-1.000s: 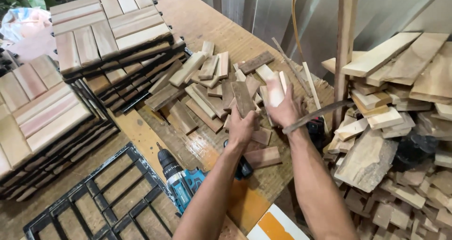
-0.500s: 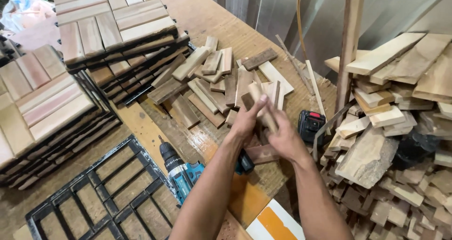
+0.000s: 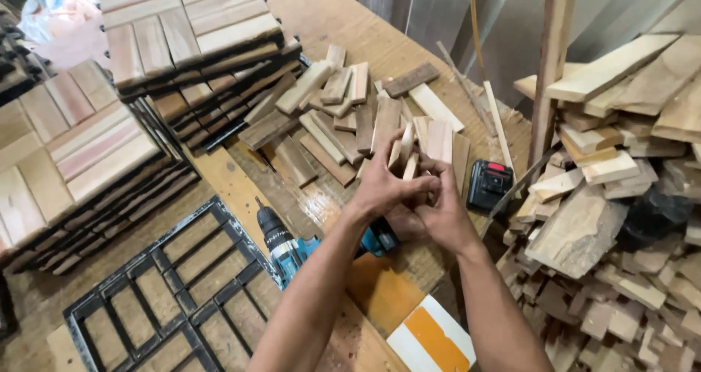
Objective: Assembling interlocking wooden floor tiles by arranging wooden slats in a pattern and fastening them to a plastic base using a power drill and screws.
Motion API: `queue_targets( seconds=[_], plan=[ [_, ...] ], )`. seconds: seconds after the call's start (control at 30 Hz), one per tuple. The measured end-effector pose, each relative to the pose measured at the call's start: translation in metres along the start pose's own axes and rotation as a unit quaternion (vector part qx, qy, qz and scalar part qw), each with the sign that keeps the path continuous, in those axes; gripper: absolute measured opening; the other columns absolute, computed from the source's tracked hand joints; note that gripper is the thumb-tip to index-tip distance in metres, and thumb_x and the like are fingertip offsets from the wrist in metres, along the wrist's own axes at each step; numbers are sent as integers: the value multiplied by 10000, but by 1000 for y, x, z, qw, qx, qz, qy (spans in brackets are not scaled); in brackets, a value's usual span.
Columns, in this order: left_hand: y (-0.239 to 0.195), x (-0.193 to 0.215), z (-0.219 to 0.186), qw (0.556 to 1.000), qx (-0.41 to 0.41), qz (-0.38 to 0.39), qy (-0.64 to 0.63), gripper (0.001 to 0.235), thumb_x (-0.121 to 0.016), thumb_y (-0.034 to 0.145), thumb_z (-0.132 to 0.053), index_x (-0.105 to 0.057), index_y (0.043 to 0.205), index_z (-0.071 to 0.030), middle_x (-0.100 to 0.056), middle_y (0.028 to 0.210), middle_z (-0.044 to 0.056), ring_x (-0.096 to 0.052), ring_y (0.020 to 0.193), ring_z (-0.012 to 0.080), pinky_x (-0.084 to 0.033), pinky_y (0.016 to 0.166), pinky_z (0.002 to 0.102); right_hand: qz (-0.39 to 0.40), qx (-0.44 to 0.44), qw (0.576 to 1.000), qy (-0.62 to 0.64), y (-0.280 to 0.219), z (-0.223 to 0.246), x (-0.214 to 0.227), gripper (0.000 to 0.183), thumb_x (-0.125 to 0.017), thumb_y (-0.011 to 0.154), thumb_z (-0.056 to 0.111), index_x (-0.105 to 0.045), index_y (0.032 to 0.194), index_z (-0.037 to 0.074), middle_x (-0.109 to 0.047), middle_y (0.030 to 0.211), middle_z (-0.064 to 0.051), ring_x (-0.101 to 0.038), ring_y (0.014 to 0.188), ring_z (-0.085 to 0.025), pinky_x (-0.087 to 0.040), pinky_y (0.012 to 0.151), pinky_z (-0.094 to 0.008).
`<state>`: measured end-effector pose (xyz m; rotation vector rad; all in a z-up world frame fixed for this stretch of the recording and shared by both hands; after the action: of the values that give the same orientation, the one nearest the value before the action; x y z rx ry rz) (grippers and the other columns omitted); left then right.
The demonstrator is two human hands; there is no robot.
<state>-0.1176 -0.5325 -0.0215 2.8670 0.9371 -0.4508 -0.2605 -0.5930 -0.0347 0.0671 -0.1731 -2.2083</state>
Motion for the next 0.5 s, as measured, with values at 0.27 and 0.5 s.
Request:
queue_targets(
  seconds=[0.27, 0.5],
  plan=[
    [-7, -12, 8, 973, -151, -114, 134, 516, -918, 696, -165, -703, 1165, -172, -709, 939, 24, -669, 879, 101, -581, 803, 298, 57, -51, 969, -235, -15, 18, -12, 678, -671, 797, -43, -332, 1364, 108, -373, 1588, -276, -403, 1441, -462, -380, 1137, -579],
    [-15, 33, -64, 910, -336, -240, 26, 333, -877, 828, -64, -681, 1094, -20, -720, 910, 94, -655, 856, 104, -552, 814, 300, 187, -70, 800, -566, -31, -41, 28, 524, -637, 851, 266, -590, 1369, 333, -555, 1374, 77, -492, 1266, -209, -418, 943, -448]
  ],
)
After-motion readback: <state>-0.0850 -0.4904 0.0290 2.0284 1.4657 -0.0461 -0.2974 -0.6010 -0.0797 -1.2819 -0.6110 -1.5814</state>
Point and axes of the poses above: each hand's wrist, its own y-axis towards the middle knuckle, its own x-axis out of the back of the hand, z = x × y, the point moved 2 cm from there along y, towards the middle knuckle
